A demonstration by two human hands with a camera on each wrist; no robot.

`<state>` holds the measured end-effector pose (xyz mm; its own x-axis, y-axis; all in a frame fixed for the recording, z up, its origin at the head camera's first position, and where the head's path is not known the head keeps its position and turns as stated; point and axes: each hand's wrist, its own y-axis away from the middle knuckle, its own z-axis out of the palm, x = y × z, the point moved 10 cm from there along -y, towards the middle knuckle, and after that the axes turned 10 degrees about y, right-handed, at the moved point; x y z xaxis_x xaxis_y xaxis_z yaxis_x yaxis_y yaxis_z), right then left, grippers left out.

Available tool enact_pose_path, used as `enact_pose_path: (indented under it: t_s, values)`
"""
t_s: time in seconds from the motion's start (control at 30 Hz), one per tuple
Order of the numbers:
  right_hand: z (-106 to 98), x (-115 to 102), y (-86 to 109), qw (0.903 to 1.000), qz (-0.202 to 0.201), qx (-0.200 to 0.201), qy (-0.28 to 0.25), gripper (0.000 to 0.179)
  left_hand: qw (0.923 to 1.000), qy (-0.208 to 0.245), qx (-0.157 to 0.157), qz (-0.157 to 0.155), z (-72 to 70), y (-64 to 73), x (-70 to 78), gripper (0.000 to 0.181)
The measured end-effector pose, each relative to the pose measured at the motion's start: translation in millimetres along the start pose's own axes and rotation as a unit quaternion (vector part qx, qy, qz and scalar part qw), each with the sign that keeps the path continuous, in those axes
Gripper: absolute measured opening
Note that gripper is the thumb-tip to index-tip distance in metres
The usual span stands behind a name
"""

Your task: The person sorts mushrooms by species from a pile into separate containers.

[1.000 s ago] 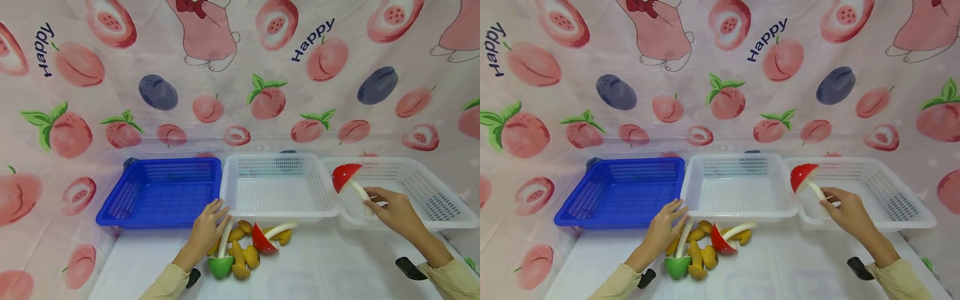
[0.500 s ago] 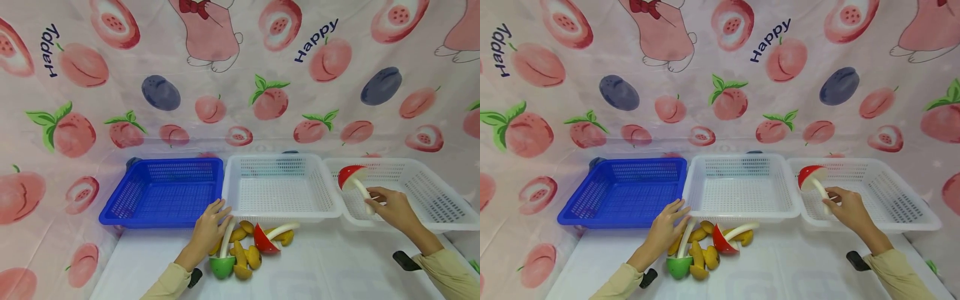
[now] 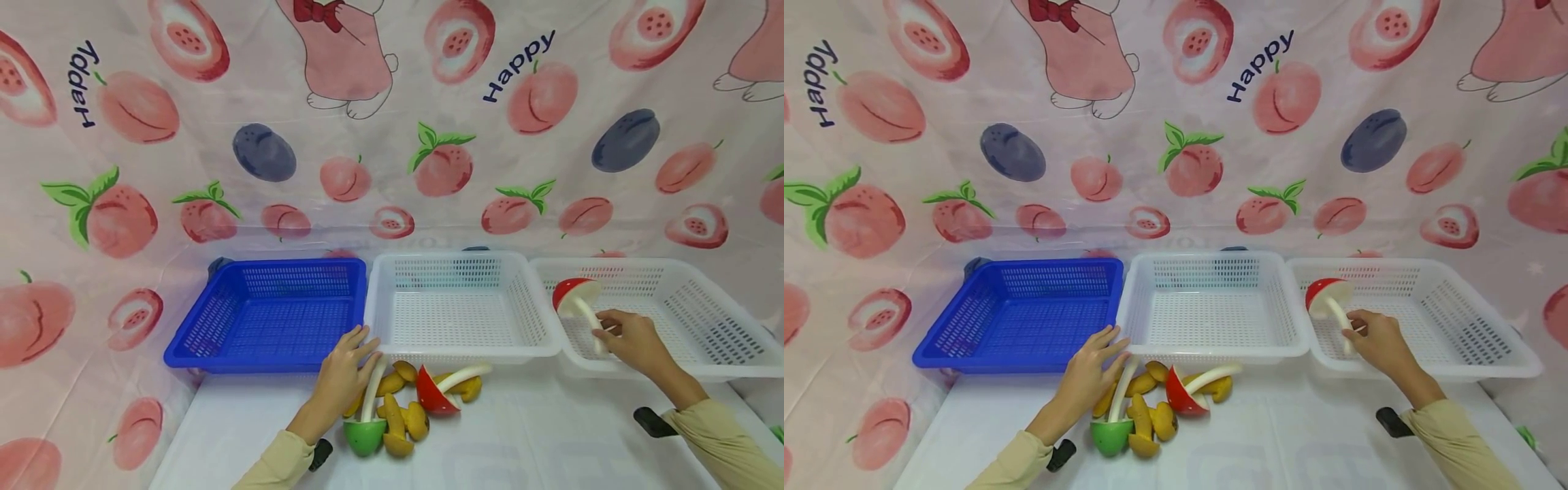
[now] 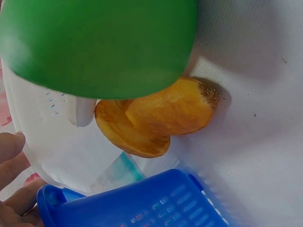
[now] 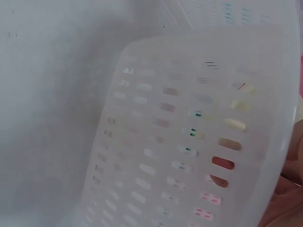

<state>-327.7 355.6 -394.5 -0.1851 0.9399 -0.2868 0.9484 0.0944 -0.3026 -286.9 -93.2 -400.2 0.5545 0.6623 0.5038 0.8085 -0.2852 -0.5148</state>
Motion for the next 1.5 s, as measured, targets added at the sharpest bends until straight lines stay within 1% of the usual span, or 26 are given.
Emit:
enact_pose_path:
  t_s: [0.17, 0.43, 0.57, 0.73, 0.87, 0.97, 1.17, 1.3, 1.37, 1.5]
  values:
    - [11.8, 6.7, -2.1, 0.9989, 0.022, -0.041, 0.001, 0.036, 1.0000, -0.003, -0.001, 0.002, 0.4, 0.3, 0.4, 0.026]
    - [25.4, 10.1, -7.4, 0.9966, 0.030, -0.077, -0.007, 0.037, 1.0000, -0.001, 0.004, 0.003, -0.7, 0.5, 1.2, 0.025]
    - [33.4, 12.9, -8.9, 0.9936, 0.035, -0.107, -0.008, 0.037, 1.0000, -0.002, 0.003, 0.002, 1.4, 1.3, 0.4, 0.026]
    - [42.9, 15.7, -9.9, 0.9866, 0.048, -0.155, -0.020, 0.038, 1.0000, -0.004, 0.001, 0.006, 4.1, 2.3, 0.4, 0.026]
    - [47.7, 13.8, -11.2, 0.9840, 0.042, -0.173, -0.013, 0.035, 0.9998, -0.009, 0.007, 0.013, 2.6, 2.2, 0.6, 0.025]
    - [49.2, 11.8, -11.9, 0.9845, 0.035, -0.172, 0.002, 0.031, 0.9998, -0.013, 0.006, 0.016, 1.8, 2.1, 0.2, 0.025]
    - [50.0, 10.9, -14.4, 0.9850, 0.024, -0.170, 0.015, 0.028, 0.9995, -0.011, 0.010, 0.027, -0.1, 2.1, 1.9, 0.024]
    - [50.1, 11.0, -16.0, 0.9845, 0.015, -0.173, 0.021, 0.024, 0.9996, -0.012, 0.009, 0.024, 0.5, 3.0, 1.1, 0.025]
    - [46.6, 9.0, -16.9, 0.9866, 0.001, -0.161, 0.028, 0.022, 0.9997, -0.010, 0.007, 0.021, 1.2, 3.2, 0.6, 0.025]
    - [32.5, -1.1, -18.2, 0.9921, -0.039, -0.110, 0.047, 0.018, 0.9998, -0.009, 0.007, 0.019, 1.5, 2.9, 0.9, 0.025]
